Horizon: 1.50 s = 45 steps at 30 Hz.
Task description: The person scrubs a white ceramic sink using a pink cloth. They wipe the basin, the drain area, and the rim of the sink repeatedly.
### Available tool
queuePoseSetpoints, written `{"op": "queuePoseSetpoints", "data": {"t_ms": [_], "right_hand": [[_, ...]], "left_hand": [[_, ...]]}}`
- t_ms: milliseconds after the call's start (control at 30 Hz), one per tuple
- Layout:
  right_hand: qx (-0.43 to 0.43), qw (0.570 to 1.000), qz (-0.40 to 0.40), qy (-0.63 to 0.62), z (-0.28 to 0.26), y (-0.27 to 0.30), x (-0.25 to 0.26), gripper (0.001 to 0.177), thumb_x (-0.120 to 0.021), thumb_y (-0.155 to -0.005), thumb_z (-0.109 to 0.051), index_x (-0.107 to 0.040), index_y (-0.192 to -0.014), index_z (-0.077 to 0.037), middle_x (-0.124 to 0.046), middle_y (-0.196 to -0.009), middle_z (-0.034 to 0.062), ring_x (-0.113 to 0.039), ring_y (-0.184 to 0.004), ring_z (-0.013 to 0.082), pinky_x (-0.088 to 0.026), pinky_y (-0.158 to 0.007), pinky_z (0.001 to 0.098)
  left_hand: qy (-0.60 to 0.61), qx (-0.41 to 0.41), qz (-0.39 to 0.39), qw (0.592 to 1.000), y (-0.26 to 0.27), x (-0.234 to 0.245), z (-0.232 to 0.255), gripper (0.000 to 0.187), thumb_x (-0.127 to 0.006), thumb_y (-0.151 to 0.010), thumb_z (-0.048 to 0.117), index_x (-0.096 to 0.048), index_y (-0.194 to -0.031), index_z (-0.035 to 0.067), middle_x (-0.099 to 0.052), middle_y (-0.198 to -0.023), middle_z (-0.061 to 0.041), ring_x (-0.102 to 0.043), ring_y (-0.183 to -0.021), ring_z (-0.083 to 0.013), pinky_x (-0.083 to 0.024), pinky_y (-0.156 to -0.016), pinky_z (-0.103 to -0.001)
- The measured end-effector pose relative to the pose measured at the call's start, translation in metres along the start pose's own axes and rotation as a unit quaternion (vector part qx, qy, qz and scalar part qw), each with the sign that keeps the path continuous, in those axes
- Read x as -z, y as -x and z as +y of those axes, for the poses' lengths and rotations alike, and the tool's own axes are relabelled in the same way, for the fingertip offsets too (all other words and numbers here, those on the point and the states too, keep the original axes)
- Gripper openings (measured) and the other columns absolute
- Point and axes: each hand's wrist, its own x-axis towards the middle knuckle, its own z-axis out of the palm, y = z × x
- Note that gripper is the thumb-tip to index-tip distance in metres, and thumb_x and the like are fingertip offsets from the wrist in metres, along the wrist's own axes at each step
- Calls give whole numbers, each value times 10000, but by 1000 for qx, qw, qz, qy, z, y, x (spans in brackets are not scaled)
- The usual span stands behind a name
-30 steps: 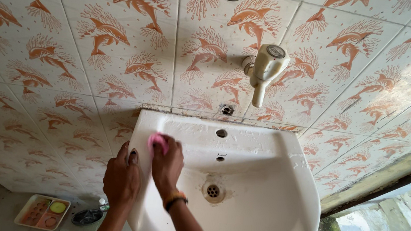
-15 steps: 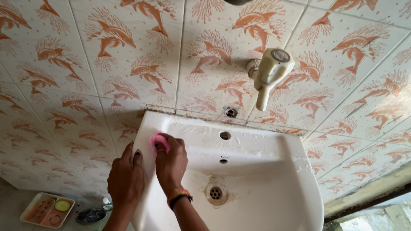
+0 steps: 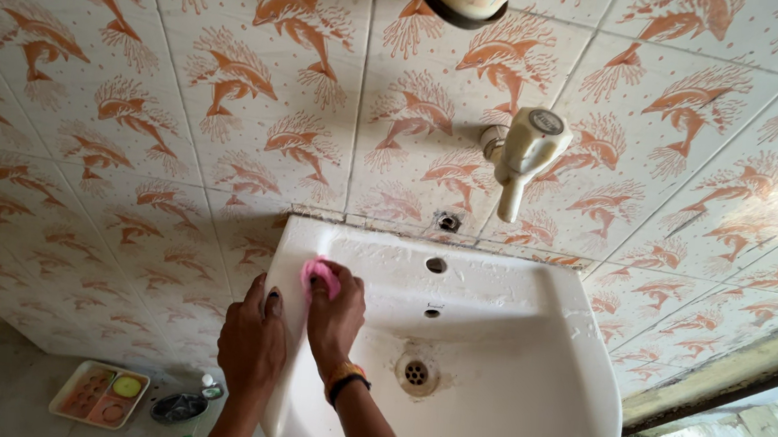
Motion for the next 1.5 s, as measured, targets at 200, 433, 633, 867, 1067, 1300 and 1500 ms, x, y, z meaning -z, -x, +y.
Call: {"op": "queuePoseSetpoints", "data": {"t_ms": [200,433,633,867,1067,1300,1500], "right_hand": [[50,995,-19,-80,35,7,2,322,-625,-872,-112,-679,-1189,-89,-690,-1115,119,-706,-959,265,-583,-841,412],[108,907,403,-55,87,-28,39,339,-570,-1010,-147,-554,-1308,13,-518,-1217,197,-556,-1087,319,-508,-888,436],[-6,926,299,-232,89,-32,-5,295,-617,-862,-166,-538,-1121,-51,-559,-1043,136,-616,-902,264,-605,-774,478],[26,972,223,-73,91,-9,2,275,-676,-807,-104,-651,-1079,-67,-670,-1025,90,-634,-956,245,-571,-849,458],[-16,927,362,-100,98,-41,29,322,-614,-851,-84,-571,-1169,-56,-568,-1151,97,-612,-1021,238,-579,-849,396],[2,982,187,2,76,-15,20,304,-691,-841,-121,-600,-1122,-48,-609,-1087,106,-623,-978,260,-542,-844,404],[13,952,306,-21,82,-24,27,295,-673,-912,-104,-572,-1179,-29,-551,-1127,125,-591,-985,271,-539,-789,402]], "left_hand": [[-8,2,-3,1000,-1,4,4,512,-483,-999,431,-520,-1482,265,-652,-1148,-211,-644,-1071,-429,-506,-925,-541],[9,18,-26,999,2,11,10,501,-454,-1014,424,-520,-1489,278,-658,-1121,-200,-661,-1034,-405,-508,-927,-531],[14,0,-6,1000,0,5,2,506,-463,-1009,425,-528,-1482,261,-650,-1136,-206,-650,-1035,-418,-498,-923,-538],[21,-15,-6,1000,3,6,1,514,-463,-1007,420,-525,-1488,250,-655,-1121,-218,-649,-1030,-424,-494,-924,-542],[27,-12,-10,1000,4,7,3,508,-454,-1004,409,-527,-1482,253,-654,-1112,-212,-648,-1015,-419,-494,-912,-546],[18,2,-18,1000,6,12,9,503,-454,-1001,413,-541,-1478,279,-661,-1081,-214,-650,-993,-421,-500,-906,-545],[7,-4,-16,1000,2,8,6,504,-448,-1022,434,-526,-1491,266,-660,-1099,-220,-656,-1003,-423,-500,-909,-554]]}}
